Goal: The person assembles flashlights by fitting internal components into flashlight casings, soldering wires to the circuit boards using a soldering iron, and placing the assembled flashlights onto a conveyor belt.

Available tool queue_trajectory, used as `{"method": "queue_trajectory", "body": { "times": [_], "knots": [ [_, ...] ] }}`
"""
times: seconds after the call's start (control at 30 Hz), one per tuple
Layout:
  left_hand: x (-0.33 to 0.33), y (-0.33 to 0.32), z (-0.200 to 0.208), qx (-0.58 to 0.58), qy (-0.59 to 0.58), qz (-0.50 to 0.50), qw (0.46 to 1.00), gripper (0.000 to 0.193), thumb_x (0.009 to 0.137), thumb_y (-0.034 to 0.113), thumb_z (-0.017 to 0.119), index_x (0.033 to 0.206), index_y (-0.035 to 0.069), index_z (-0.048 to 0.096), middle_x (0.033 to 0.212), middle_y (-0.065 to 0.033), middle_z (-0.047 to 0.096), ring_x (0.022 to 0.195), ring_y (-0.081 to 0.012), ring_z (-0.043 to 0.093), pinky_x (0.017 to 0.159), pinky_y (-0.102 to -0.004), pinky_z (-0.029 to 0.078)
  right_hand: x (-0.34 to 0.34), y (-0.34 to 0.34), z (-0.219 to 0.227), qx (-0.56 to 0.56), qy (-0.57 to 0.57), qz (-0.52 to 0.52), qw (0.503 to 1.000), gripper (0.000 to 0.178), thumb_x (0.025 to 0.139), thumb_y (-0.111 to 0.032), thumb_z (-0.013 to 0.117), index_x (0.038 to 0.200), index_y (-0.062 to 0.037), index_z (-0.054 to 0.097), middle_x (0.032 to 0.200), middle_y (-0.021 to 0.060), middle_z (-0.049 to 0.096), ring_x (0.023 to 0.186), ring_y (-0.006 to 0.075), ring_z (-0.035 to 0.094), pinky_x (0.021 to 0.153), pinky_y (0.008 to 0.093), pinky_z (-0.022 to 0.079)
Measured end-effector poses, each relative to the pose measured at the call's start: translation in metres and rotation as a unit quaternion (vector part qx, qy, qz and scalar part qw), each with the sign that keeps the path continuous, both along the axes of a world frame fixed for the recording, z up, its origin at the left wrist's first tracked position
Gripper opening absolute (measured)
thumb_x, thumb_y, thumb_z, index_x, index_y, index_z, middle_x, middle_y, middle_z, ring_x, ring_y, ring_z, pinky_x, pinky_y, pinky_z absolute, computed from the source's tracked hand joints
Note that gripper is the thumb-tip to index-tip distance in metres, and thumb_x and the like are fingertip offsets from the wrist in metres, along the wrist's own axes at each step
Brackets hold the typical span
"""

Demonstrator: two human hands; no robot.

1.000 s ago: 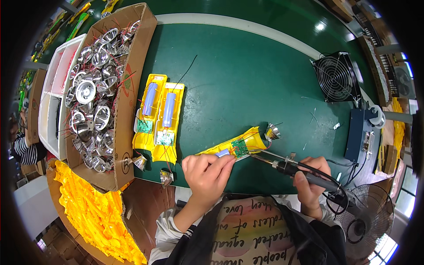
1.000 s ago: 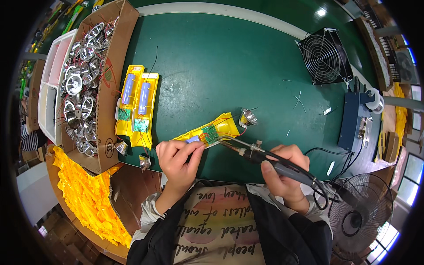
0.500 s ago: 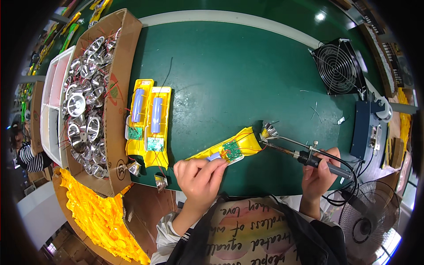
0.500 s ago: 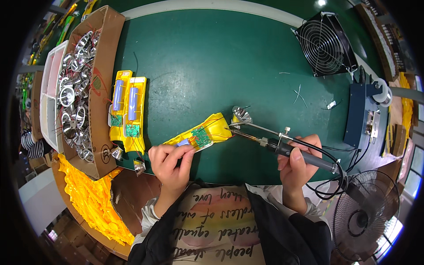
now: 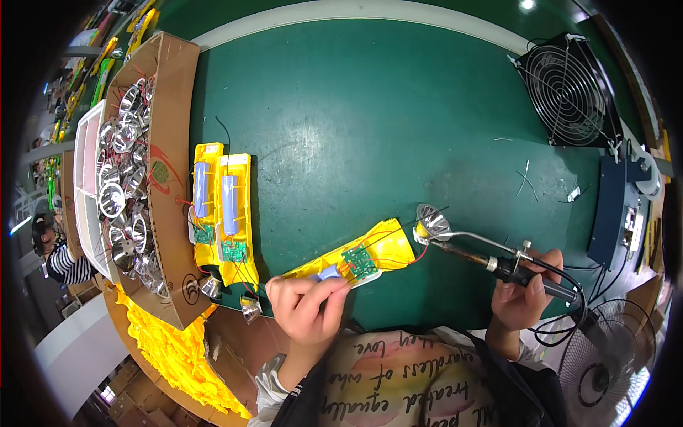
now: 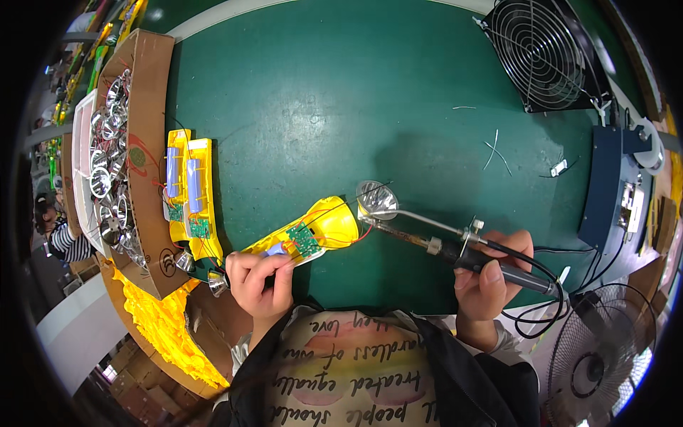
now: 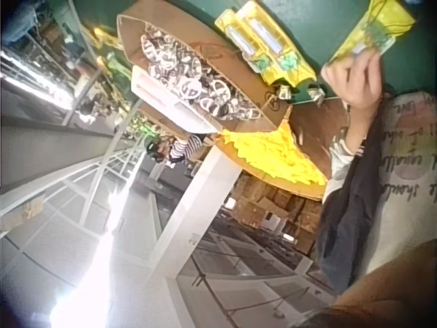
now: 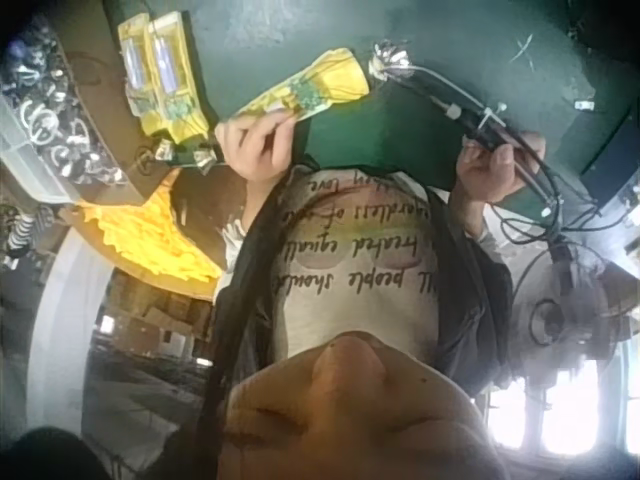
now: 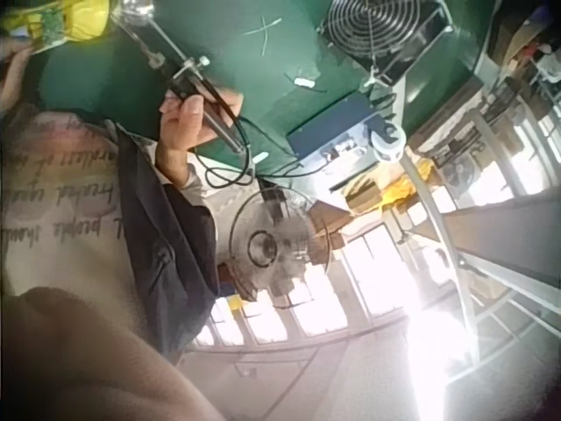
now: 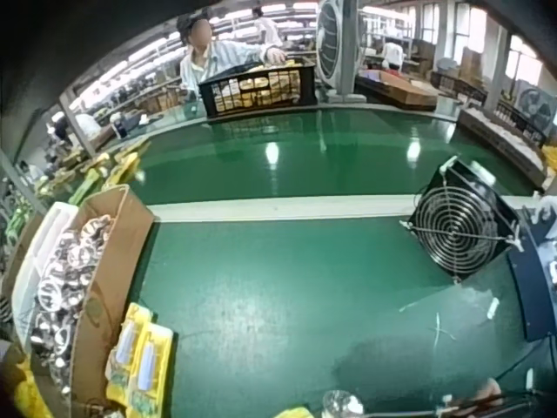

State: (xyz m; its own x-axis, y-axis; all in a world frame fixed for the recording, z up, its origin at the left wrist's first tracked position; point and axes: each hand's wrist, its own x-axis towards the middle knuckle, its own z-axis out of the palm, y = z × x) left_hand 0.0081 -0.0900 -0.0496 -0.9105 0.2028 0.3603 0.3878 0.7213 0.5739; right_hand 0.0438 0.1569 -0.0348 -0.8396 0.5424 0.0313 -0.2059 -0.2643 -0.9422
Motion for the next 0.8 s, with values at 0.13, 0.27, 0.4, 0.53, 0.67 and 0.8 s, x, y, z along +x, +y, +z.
{"method": "queue_trajectory", "body": {
  "times": [0.13, 0.27, 0.4, 0.53, 0.67, 0.8],
  "knots": [
    [0.0008, 0.0005, 0.0001, -0.009, -0.006, 0.001, 1.0, 0.016, 0.058, 0.014, 0.072, 0.072, 0.014, 0.063, 0.063, 0.0018, 0.041, 0.061, -0.0165, 0.04, 0.061, -0.0295, 0.032, 0.0074, 0.0079, -0.0035, -0.024, 0.039, 0.029, 0.999, 0.022, 0.076, -0.01, 0.052, 0.083, -0.0017, 0.033, 0.071, 0.0126, 0.047, 0.04, 0.0103, 0.036, 0.037, 0.0204, 0.035],
    [0.0008, -0.0007, 0.0036, -0.019, -0.022, -0.005, 1.0, 0.015, 0.059, 0.016, 0.071, 0.072, 0.016, 0.063, 0.063, 0.0019, 0.04, 0.062, -0.017, 0.04, 0.062, -0.0299, 0.033, 0.0076, 0.0087, -0.0036, -0.041, 0.026, 0.012, 0.999, 0.024, 0.075, -0.01, 0.053, 0.082, -0.0023, 0.032, 0.074, 0.0129, 0.048, 0.039, 0.0113, 0.037, 0.036, 0.0204, 0.035],
    [0.0014, 0.0006, 0.0023, -0.023, -0.022, 0.0, 0.999, 0.015, 0.06, 0.016, 0.071, 0.072, 0.017, 0.063, 0.064, 0.002, 0.04, 0.062, -0.0171, 0.04, 0.062, -0.0302, 0.033, 0.0043, 0.0081, -0.0025, -0.042, 0.031, 0.0, 0.999, 0.024, 0.075, -0.011, 0.053, 0.082, -0.0021, 0.032, 0.072, 0.0123, 0.047, 0.039, 0.0105, 0.036, 0.036, 0.0199, 0.034],
    [0.0024, -0.0006, 0.0039, -0.037, -0.039, -0.011, 0.999, 0.012, 0.065, 0.017, 0.068, 0.073, 0.013, 0.059, 0.067, 0.0002, 0.042, 0.065, -0.0183, 0.041, 0.065, -0.0311, 0.035, 0.0029, 0.0069, -0.0045, -0.03, 0.035, 0.003, 0.999, 0.024, 0.075, -0.012, 0.053, 0.082, -0.0015, 0.032, 0.07, 0.0113, 0.046, 0.039, 0.0095, 0.036, 0.035, 0.0196, 0.034],
    [0.0002, 0.0023, 0.0021, -0.009, -0.021, 0.0, 1.0, 0.016, 0.06, 0.015, 0.071, 0.072, 0.015, 0.061, 0.065, 0.0017, 0.042, 0.062, -0.016, 0.041, 0.063, -0.0304, 0.032, 0.0043, 0.0086, -0.0056, -0.007, 0.032, 0.004, 0.999, 0.024, 0.076, -0.012, 0.053, 0.082, -0.0009, 0.033, 0.068, 0.0111, 0.046, 0.038, 0.009, 0.035, 0.034, 0.0191, 0.034],
    [0.0002, 0.0041, 0.0031, -0.004, -0.005, 0.005, 1.0, 0.019, 0.058, 0.013, 0.072, 0.073, 0.014, 0.061, 0.065, 0.0015, 0.044, 0.061, -0.0156, 0.041, 0.063, -0.0299, 0.032, 0.0006, 0.0072, -0.0045, -0.004, 0.057, -0.004, 0.998, 0.023, 0.076, -0.012, 0.052, 0.083, -0.0004, 0.033, 0.067, 0.0114, 0.045, 0.038, 0.0087, 0.034, 0.034, 0.0187, 0.032]
  ]
}}
